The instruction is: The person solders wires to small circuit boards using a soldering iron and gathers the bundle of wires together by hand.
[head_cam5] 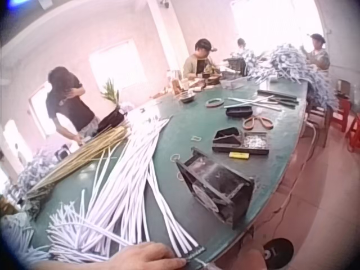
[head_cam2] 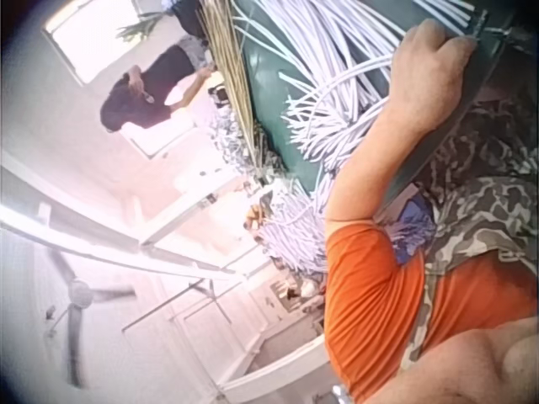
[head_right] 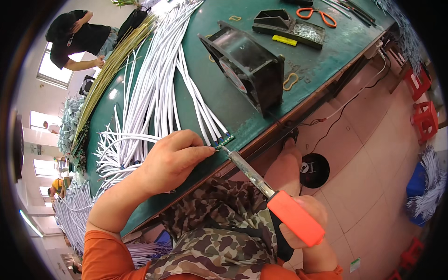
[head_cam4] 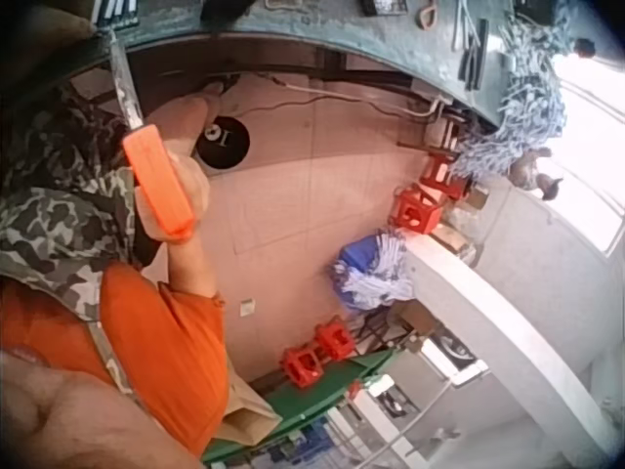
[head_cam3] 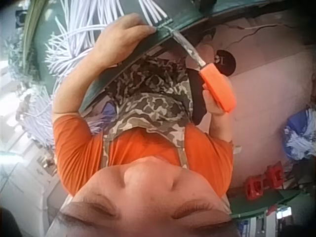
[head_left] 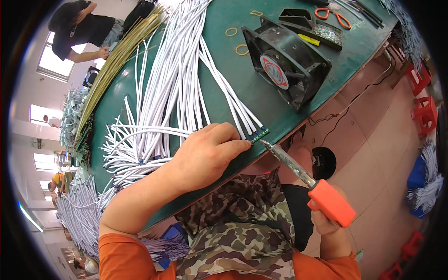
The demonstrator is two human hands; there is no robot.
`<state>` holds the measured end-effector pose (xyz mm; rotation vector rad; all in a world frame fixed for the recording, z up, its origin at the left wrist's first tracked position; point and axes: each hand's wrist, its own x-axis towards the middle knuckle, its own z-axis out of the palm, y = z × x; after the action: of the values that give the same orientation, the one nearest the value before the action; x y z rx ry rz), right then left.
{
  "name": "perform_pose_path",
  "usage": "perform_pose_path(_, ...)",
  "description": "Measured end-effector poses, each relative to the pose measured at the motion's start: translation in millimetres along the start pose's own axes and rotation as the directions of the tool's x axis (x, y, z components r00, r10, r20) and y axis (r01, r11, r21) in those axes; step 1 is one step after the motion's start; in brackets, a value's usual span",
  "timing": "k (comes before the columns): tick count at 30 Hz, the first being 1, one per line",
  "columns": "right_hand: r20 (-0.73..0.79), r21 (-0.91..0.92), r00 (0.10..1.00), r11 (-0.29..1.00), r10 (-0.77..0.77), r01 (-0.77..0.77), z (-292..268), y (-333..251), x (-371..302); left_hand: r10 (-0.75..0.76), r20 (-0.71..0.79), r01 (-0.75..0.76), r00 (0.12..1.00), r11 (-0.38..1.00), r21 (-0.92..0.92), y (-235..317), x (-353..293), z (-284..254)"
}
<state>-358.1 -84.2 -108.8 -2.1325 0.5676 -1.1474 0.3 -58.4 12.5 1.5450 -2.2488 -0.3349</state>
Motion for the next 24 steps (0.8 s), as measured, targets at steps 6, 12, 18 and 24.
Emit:
perform_pose_path(6,-0.134,0.142,0.986,0.987,0.095,-0.075,12.8,-5.6,15.2,-0.013,0.021,0.013,1.000,1.000,0.004,-0.8,0.9,-0.7)
perform_pose_path(12,-0.075,0.039,0.997,0.999,0.032,-0.029,11.3,-2.5,16.7,-0.013,0.028,0.013,1.000,1.000,-0.004,-0.7,1.9,-0.7)
perform_pose_path(18,-0.062,0.079,0.995,0.994,0.083,-0.078,15.8,-3.1,19.4,-0.014,0.041,0.015,0.999,1.000,-0.018,-0.7,3.3,-0.6)
perform_pose_path(24,-0.049,0.018,0.996,0.997,0.081,-0.080,13.1,-5.1,21.7,-0.002,0.037,0.002,0.999,1.000,-0.011,-0.9,4.0,-1.0)
